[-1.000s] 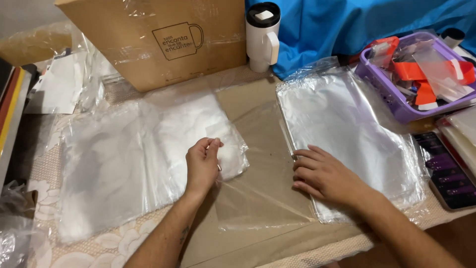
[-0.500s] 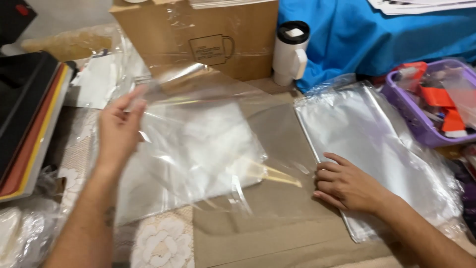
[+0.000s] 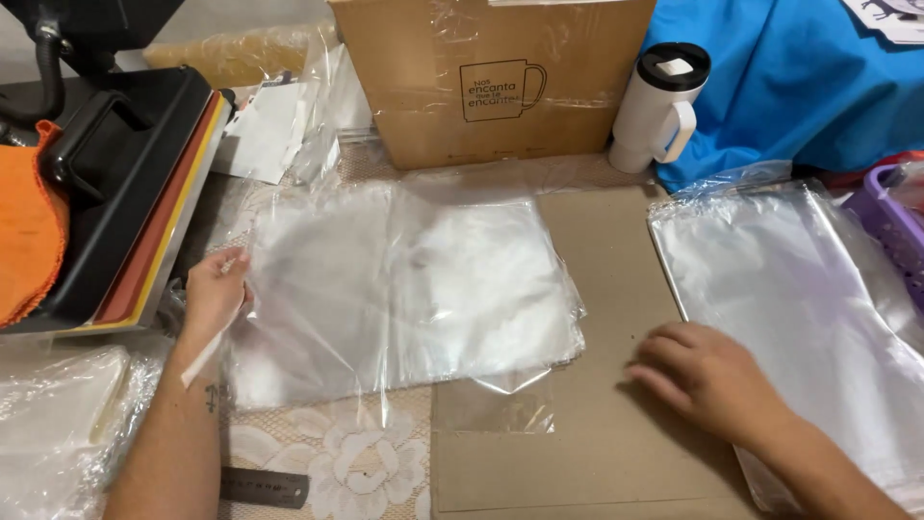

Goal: The person is organizing and stacking clear plastic sheets on a table, smoothing each one out as it is placed.

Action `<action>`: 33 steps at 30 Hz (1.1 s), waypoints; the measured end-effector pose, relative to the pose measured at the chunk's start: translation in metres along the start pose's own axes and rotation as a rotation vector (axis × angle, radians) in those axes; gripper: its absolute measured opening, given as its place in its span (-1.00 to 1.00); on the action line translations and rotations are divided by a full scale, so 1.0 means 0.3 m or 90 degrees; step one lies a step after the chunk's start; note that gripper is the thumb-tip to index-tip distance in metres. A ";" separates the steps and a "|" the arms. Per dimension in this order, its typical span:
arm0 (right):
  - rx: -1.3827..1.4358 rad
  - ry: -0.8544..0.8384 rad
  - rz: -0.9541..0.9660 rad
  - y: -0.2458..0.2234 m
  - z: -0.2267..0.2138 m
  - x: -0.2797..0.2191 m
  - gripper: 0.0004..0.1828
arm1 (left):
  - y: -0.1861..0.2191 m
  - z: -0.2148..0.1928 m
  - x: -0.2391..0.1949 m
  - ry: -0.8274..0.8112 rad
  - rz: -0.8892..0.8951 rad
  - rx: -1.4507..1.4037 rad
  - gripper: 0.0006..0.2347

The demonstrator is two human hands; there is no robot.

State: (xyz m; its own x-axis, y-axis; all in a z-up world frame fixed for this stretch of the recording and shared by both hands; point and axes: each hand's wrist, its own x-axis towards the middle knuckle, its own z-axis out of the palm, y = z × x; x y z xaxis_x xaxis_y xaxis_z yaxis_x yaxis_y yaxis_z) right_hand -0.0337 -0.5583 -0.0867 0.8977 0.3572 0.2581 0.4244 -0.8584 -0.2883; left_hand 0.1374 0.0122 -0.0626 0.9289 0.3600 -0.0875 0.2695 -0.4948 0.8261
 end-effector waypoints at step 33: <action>0.060 0.103 0.177 -0.209 0.060 0.357 -0.63 | -0.094 -0.051 -0.035 -0.131 0.113 -0.102 -0.46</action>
State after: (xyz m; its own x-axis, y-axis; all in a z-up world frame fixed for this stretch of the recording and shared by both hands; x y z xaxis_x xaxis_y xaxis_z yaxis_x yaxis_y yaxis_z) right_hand 0.0380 -0.4597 -0.0577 0.9531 0.0449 0.2992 0.1826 -0.8737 -0.4508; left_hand 0.1161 0.0345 -0.0767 0.9942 0.1032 -0.0309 0.0697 -0.3982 0.9146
